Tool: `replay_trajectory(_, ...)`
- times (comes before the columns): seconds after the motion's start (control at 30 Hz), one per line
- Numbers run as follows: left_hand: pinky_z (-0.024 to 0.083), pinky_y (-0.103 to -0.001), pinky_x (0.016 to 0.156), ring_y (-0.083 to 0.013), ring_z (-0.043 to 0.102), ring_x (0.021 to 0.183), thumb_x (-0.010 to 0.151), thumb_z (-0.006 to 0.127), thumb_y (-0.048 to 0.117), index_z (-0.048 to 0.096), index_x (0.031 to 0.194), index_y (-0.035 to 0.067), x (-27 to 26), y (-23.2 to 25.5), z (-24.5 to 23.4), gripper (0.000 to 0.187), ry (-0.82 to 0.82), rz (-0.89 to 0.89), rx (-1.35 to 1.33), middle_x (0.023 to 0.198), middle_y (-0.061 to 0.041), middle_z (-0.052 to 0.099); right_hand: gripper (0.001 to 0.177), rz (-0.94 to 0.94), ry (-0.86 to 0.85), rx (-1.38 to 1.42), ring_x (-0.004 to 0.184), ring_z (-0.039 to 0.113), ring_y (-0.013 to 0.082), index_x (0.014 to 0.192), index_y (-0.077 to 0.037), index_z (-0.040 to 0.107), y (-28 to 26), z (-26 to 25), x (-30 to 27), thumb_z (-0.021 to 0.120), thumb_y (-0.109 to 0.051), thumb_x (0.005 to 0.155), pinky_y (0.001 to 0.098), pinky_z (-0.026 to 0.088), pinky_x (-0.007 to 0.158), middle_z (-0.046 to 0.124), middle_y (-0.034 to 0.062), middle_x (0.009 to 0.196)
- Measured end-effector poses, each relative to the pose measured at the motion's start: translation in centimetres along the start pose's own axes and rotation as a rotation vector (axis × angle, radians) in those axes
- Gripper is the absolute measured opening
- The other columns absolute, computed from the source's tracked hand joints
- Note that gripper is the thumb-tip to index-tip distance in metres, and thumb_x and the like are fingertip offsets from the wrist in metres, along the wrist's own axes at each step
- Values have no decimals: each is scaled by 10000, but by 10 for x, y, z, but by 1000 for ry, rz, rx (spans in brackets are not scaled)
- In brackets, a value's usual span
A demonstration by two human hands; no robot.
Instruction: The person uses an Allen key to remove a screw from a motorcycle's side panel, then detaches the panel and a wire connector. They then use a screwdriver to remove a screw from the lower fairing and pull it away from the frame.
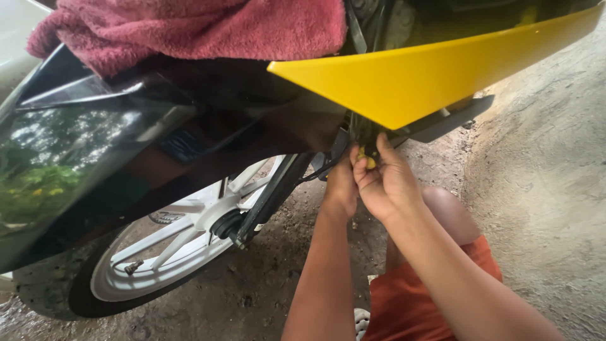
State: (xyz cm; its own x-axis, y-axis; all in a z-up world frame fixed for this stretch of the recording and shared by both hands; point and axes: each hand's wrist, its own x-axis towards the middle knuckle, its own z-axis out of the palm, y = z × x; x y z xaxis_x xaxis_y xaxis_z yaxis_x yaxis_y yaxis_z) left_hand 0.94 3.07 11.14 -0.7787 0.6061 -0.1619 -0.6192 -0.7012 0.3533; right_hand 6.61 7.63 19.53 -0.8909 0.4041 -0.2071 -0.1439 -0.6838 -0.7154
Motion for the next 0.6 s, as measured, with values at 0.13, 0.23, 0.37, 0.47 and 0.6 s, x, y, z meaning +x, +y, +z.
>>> replay_trajectory(0.13,428,-249,595,-70,583,703,997,485,421,704,1170,164,-12,6,-9,379,130,-96,239,890,35,684,228,3,68,12,937,676,239,1161,-26,589,3,10,-3,588,-209,1025,280,597,737,667,126,1070)
replay_trajectory(0.23,409,-249,571,-77,510,626,1008,486,424,694,1067,164,-2,-7,-31,339,54,-75,214,802,33,633,230,-10,96,14,945,668,223,1149,-18,592,4,8,-1,575,-195,1002,321,624,785,664,116,1067)
replay_trajectory(0.37,383,-233,566,-61,461,625,1025,499,437,654,949,153,-21,0,-27,332,-47,-50,164,761,63,574,194,-39,59,47,951,652,207,1147,-32,608,7,6,4,608,-176,1018,329,613,810,670,96,1057)
replay_trajectory(0.47,375,-233,579,-65,472,646,1014,498,439,658,977,152,-30,5,-24,331,-104,-58,109,785,66,584,169,-39,86,-2,932,650,194,1126,-66,613,5,13,1,631,-188,1010,312,599,781,672,75,1037)
replay_trajectory(0.6,397,-242,612,-82,467,648,942,463,425,677,1000,163,-37,16,-32,343,-215,-74,104,800,46,605,172,-4,100,-91,877,642,191,1078,-82,614,3,-13,20,641,-221,979,289,559,683,656,69,989)
